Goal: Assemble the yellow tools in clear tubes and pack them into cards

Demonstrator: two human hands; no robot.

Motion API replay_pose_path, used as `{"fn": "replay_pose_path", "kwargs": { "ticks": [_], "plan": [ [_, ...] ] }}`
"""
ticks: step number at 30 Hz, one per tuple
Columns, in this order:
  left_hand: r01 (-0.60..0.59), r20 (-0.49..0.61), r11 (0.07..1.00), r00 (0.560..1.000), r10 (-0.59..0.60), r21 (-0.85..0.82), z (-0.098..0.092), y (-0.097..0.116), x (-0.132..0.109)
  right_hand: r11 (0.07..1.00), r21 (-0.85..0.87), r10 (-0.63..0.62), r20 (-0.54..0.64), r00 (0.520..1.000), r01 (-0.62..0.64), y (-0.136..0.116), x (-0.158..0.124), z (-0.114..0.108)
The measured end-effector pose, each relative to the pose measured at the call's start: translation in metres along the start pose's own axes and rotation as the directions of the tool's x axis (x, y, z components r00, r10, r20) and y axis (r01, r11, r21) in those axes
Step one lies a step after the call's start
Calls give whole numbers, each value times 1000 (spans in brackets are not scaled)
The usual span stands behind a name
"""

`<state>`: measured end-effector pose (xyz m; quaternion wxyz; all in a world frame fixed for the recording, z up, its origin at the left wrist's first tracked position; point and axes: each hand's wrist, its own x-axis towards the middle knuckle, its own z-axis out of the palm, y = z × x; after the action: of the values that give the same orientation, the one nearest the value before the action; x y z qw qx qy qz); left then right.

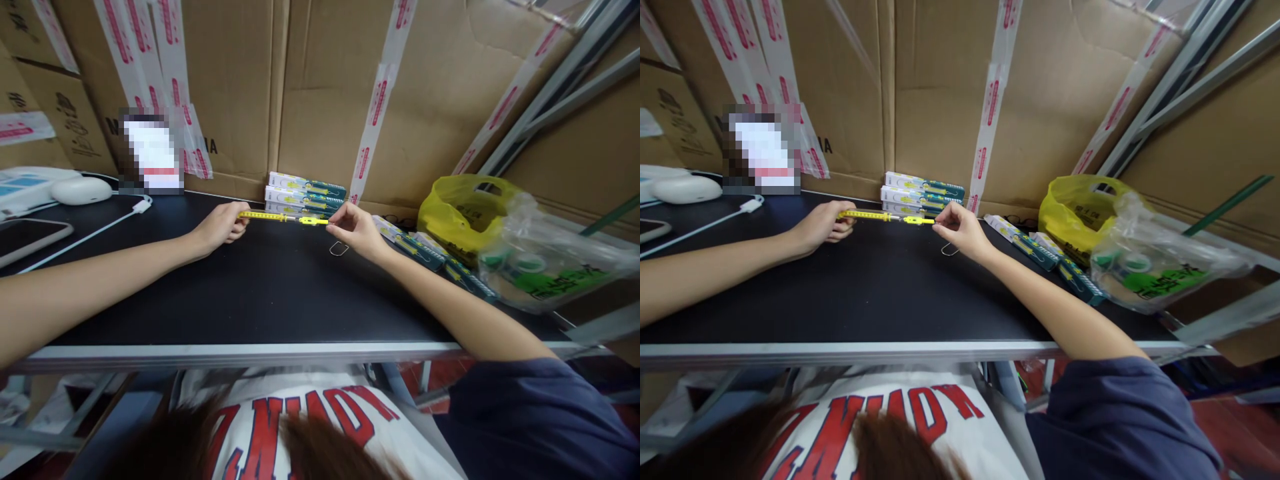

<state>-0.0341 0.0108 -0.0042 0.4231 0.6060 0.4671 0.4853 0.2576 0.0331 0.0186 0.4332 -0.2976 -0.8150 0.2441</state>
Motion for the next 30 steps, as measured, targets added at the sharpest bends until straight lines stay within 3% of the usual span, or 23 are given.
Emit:
{"fn": "replay_pose_path", "kwargs": {
  "ticks": [30],
  "plan": [
    [11,46,1000,999,-10,-9,5,5,-6,999,41,-1,39,999,-1,-8,-3,5]
  ]
}}
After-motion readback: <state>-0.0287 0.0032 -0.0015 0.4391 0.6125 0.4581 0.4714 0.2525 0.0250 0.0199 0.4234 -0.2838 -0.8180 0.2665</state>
